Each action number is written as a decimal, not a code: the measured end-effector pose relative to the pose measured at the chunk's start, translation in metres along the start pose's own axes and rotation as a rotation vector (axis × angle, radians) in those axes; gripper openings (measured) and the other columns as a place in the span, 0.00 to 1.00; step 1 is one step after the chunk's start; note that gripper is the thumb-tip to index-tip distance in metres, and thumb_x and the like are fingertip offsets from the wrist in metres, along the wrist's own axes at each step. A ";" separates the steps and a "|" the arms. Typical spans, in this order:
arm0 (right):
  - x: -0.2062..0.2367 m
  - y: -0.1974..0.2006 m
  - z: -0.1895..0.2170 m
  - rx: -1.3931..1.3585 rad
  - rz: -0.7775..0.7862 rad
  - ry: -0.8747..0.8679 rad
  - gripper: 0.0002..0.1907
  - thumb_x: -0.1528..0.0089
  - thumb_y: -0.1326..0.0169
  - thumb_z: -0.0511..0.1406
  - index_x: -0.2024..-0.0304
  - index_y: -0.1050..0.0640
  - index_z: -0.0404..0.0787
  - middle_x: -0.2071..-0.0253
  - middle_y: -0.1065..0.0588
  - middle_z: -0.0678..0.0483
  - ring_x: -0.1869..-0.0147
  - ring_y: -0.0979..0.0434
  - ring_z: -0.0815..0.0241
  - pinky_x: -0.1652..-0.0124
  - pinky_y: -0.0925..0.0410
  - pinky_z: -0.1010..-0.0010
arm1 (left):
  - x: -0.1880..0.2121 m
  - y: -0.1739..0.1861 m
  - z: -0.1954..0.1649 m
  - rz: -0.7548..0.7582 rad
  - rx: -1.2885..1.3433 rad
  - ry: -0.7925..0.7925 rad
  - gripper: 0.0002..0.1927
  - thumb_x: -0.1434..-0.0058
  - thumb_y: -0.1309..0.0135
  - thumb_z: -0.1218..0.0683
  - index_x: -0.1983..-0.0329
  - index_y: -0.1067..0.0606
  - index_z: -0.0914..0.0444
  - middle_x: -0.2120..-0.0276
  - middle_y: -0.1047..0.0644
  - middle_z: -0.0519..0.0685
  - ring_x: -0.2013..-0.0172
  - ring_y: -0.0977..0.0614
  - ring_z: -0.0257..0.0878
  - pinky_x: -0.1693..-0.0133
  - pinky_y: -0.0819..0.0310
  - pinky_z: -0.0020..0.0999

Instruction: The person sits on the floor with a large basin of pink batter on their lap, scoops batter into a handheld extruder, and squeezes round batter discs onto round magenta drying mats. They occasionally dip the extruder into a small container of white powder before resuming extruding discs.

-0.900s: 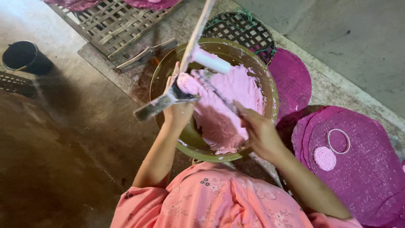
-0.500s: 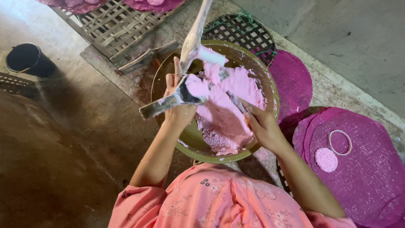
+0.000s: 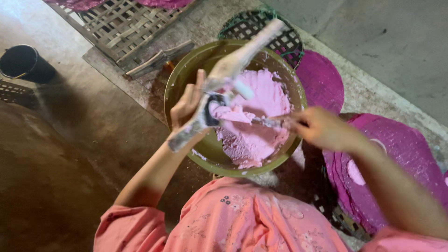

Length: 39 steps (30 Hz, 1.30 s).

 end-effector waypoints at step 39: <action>0.034 0.003 0.132 0.621 -0.415 0.420 0.15 0.43 0.47 0.31 0.53 0.23 0.38 0.67 0.22 0.48 0.67 0.18 0.50 0.71 0.26 0.60 | -0.006 0.037 -0.020 0.096 0.421 -0.040 0.17 0.47 0.35 0.53 0.52 0.19 0.54 0.53 0.20 0.49 0.53 0.18 0.46 0.52 0.22 0.40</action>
Point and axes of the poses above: each hand's wrist, its own x-axis away from the middle knuckle, its own y-axis out of the back of the hand, z = x × y, the point moved 7 cm from there along -x, towards the middle knuckle
